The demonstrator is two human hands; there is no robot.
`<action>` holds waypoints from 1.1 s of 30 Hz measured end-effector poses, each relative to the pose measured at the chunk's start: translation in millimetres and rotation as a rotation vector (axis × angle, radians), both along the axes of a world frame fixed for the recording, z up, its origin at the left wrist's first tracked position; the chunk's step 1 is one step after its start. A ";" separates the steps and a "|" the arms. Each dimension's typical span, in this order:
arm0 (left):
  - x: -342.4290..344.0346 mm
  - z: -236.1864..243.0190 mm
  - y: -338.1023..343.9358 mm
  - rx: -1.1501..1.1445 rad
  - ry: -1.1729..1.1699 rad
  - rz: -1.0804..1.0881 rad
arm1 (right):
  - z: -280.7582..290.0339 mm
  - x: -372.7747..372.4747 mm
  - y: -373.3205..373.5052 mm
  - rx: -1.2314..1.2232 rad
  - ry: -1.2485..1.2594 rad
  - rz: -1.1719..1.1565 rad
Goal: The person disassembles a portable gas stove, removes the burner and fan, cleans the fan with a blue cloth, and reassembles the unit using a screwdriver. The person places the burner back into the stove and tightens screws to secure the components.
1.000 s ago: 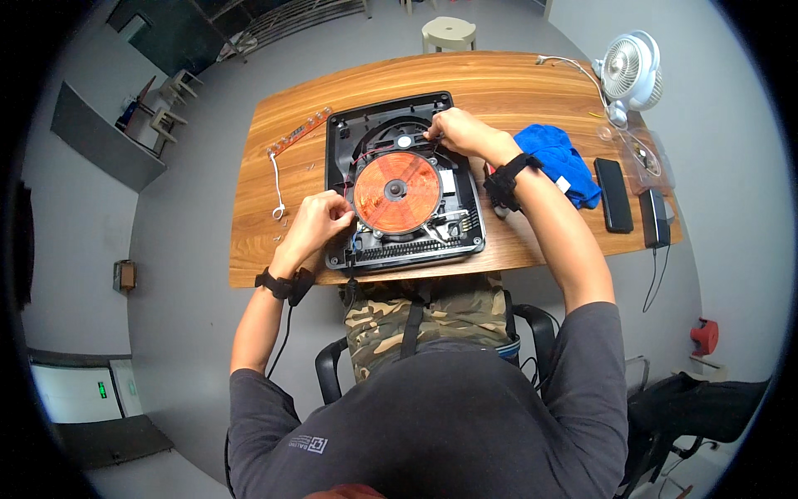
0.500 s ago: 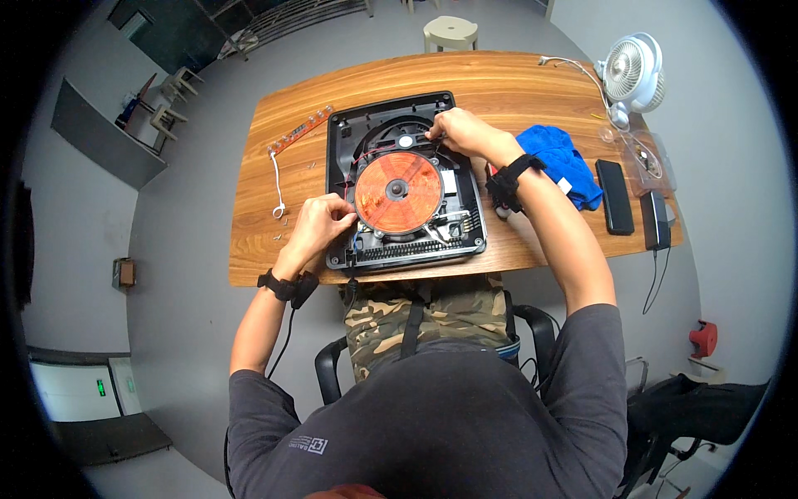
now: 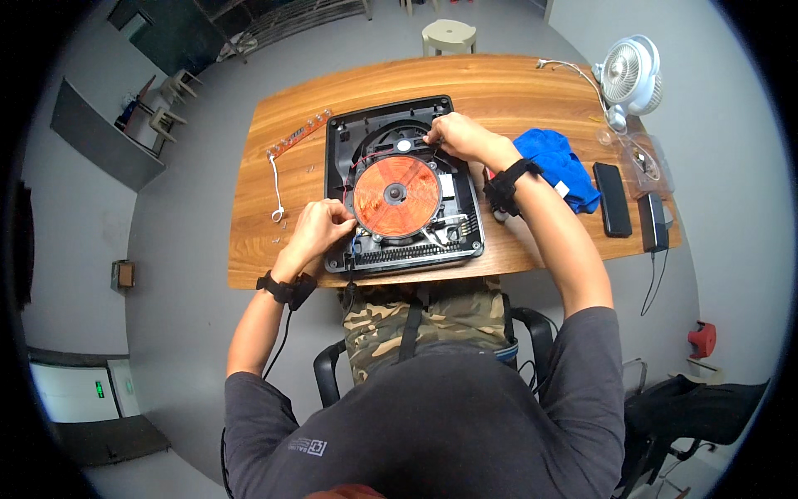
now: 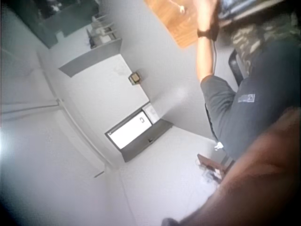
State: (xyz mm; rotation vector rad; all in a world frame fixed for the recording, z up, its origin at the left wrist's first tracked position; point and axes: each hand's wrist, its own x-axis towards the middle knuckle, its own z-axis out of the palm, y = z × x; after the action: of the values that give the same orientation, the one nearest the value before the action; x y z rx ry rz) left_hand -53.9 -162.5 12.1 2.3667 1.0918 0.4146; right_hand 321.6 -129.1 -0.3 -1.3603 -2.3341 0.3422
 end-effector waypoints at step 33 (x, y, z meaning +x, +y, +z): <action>-50.4 34.6 72.3 0.116 0.043 0.150 | 0.6 -5.2 -14.8 -0.020 -0.012 -0.039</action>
State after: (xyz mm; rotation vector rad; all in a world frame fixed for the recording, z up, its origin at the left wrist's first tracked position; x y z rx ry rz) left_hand -104.4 -90.3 46.8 2.4116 1.3032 0.4943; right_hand 316.4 -144.0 0.3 -1.4195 -2.3160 0.3475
